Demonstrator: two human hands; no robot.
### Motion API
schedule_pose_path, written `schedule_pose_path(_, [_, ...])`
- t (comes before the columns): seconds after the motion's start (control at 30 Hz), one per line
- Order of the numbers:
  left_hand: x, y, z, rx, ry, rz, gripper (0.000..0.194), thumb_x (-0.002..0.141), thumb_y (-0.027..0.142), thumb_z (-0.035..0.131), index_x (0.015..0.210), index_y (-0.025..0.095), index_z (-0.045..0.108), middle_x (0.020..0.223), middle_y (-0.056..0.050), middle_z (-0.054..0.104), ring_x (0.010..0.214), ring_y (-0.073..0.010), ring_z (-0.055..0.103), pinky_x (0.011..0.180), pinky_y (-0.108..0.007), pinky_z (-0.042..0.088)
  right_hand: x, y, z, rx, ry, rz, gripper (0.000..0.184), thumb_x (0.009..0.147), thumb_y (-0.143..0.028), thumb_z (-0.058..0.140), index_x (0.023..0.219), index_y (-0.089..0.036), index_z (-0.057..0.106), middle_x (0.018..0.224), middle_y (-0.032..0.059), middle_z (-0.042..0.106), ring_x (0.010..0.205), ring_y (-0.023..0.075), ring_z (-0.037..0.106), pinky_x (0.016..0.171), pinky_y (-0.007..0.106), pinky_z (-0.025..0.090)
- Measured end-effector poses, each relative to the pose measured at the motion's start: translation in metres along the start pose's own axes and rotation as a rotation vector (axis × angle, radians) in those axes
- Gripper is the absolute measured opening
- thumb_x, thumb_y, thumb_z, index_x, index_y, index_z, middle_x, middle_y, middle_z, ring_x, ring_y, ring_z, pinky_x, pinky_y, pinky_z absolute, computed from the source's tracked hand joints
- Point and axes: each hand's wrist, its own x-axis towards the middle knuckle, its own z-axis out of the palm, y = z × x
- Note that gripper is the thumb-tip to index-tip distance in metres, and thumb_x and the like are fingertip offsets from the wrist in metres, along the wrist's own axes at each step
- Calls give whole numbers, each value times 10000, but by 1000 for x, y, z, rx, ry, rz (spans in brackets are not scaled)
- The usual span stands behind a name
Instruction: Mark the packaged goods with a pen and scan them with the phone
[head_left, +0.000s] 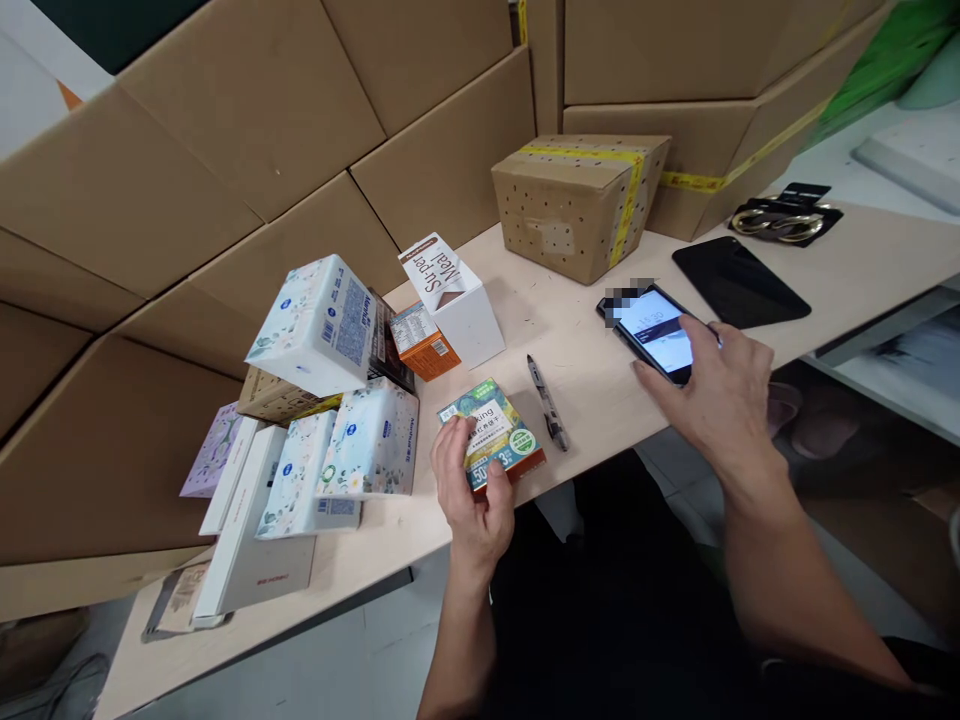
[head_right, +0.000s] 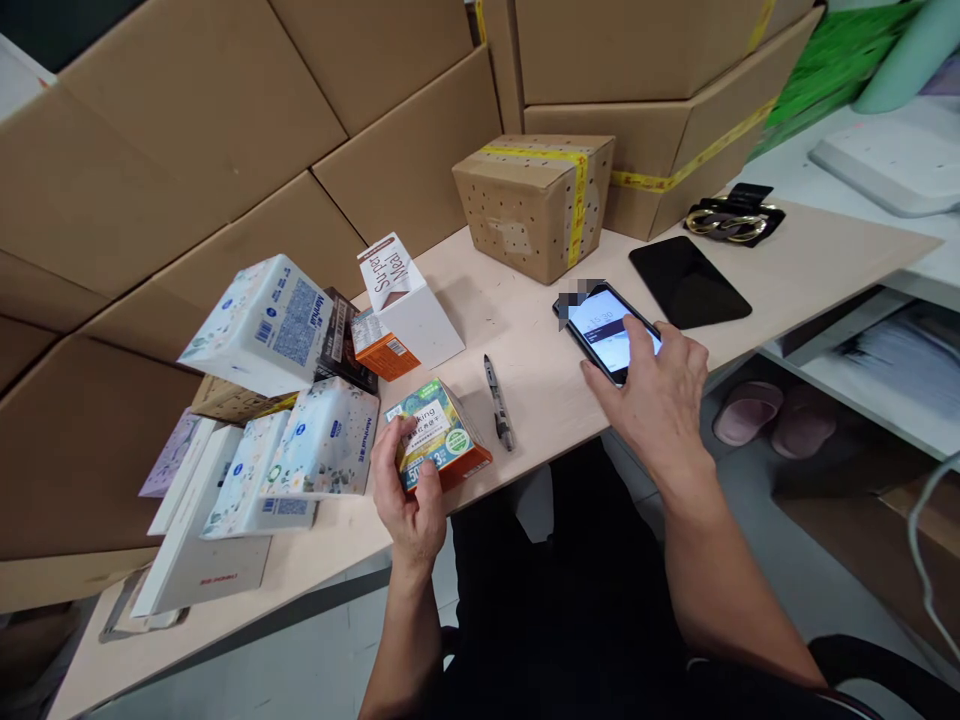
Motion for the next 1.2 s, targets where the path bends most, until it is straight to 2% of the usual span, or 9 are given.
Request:
schedule_pose_path(0.2, [-5, -5, 1, -58, 9, -201, 659, 946, 406, 592, 1531, 236, 341, 1552, -165, 397, 1462, -301, 388, 1191, -485, 363, 0, 5, -3, 52, 33, -60, 773, 767, -611, 735, 1388, -183, 565, 1334, 274, 541, 1235, 434, 466, 990, 602, 401])
schedule_pose_path(0.37, [-5, -2, 1, -122, -55, -361, 774, 938, 469, 601, 1577, 241, 230, 1632, -152, 294, 1505, -296, 333, 1197, -422, 374, -8, -31, -33, 117, 235, -85, 471, 889, -448, 662, 1278, -186, 622, 1265, 217, 629, 1182, 355, 576, 1010, 534, 452])
schedule_pose_path(0.47, [-2, 1, 0, -144, -83, -396, 784, 937, 480, 599, 1582, 242, 221, 1634, -142, 303, 1506, -296, 332, 1213, -435, 352, -16, -69, -50, 445, 37, -133, 299, 960, -376, 573, 1175, -187, 658, 976, 99, 724, 848, 219, 676, 769, 384, 561])
schedule_pose_path(0.67, [-5, 2, -2, -199, -93, -315, 787, 917, 498, 616, 1569, 240, 258, 1606, -159, 349, 1462, -313, 409, 1122, -410, 472, -20, -123, -50, 626, -492, -254, 416, 1019, -460, 426, 1261, -185, 626, 1089, 114, 735, 970, 242, 701, 819, 417, 585])
schedule_pose_path(0.8, [-10, 0, -4, -330, -65, -152, 786, 903, 463, 623, 1566, 246, 260, 1608, -172, 331, 1487, -348, 359, 1155, -498, 432, -20, -125, -51, 818, -738, -177, 490, 994, -471, 493, 1429, -245, 499, 1243, 95, 687, 1036, 225, 684, 849, 403, 592])
schedule_pose_path(0.9, [-12, -1, -5, -411, 12, -4, 728, 880, 339, 642, 1535, 252, 337, 1572, -147, 385, 1489, -340, 350, 1195, -544, 366, -25, -117, -55, 959, -855, -63, 659, 928, -464, 615, 1522, -309, 378, 1248, 95, 669, 859, 190, 675, 732, 381, 606])
schedule_pose_path(1.0, [-12, 0, -4, -465, 42, 72, 716, 860, 269, 641, 1519, 279, 362, 1525, -112, 449, 1449, -308, 409, 1184, -537, 389, -27, -110, -59, 1114, -954, 77, 860, 842, -432, 733, 1560, -390, 262, 1349, 100, 591, 727, 127, 624, 638, 333, 597])
schedule_pose_path(1.1, [-11, 1, -1, -462, 89, 109, 699, 871, 274, 625, 1516, 312, 359, 1490, -95, 482, 1417, -287, 449, 1149, -527, 441, -17, -107, -66, 1187, -896, 171, 997, 740, -422, 826, 1550, -417, 245, 1427, 101, 505, 713, 109, 619, 607, 315, 598])
schedule_pose_path(1.2, [-10, -1, 1, -428, 163, 94, 637, 894, 281, 607, 1497, 289, 401, 1422, -107, 523, 1364, -272, 502, 1094, -496, 499, 16, -108, -71, 1146, -597, 138, 972, 749, -408, 806, 1550, -380, 257, 1433, 100, 479, 916, 198, 670, 700, 357, 627])
